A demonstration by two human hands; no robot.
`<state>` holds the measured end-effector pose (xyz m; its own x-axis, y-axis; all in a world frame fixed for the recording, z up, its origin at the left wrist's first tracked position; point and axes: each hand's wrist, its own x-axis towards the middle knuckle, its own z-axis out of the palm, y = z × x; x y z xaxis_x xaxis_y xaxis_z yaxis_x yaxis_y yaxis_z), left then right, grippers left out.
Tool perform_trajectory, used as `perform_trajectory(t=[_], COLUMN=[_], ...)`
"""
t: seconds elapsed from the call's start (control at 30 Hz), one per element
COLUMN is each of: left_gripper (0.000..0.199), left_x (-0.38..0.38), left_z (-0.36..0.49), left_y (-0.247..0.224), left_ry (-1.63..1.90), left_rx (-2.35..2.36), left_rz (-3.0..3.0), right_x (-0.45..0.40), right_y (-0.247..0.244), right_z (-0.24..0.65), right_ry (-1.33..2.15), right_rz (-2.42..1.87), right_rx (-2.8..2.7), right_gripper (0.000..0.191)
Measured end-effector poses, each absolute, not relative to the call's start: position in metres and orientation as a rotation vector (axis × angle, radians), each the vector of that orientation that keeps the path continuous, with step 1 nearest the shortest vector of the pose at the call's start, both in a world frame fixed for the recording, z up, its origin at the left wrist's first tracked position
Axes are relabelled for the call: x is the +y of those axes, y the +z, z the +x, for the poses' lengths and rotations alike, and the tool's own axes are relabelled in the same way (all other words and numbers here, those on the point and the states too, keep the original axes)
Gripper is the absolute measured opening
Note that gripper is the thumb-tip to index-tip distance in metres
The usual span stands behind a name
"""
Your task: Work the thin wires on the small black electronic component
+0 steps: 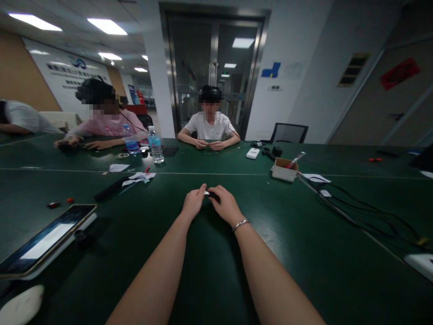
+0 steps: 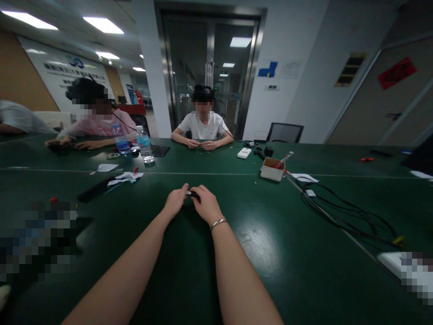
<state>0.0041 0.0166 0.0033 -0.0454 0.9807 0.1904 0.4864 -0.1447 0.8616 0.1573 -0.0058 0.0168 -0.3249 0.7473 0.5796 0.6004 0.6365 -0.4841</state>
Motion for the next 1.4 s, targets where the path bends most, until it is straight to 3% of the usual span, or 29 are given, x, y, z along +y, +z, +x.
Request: perform_trajectory(t=[0.1,0.23,0.5,1.2,1.4], left_gripper=[0.057,0.030,0.019,0.048,0.049], left_x=[0.014,0.013,0.014,0.006,0.008], left_z=[0.006,0.008,0.009,0.007,0.005], left_y=[0.003,0.004,0.003,0.014,0.010], left_ry=[1.105,1.269,1.321,1.239,1.259], left_rx=[1.477,1.323,1.191,1.565,1.572], left_rz=[1.769,1.802,1.863,1.766,1.728], right_x=[0.001,0.008,0.007,-0.008,-0.003], right_y=[0.010,0.006,0.006,0.017,0.012], right_z=[0.162,0.168,0.166,0.153,0.152], right_ry=[0.304,0.351,0.352,0.310,0.417], right_rz=[-1.108,-1.155,-1.118,-1.036,-1.046], right_rx=[-1.919,-1.822,-1.874,-1.973,-1.873], right_gripper=[0.022,0.021,0.023,0.032,0.023])
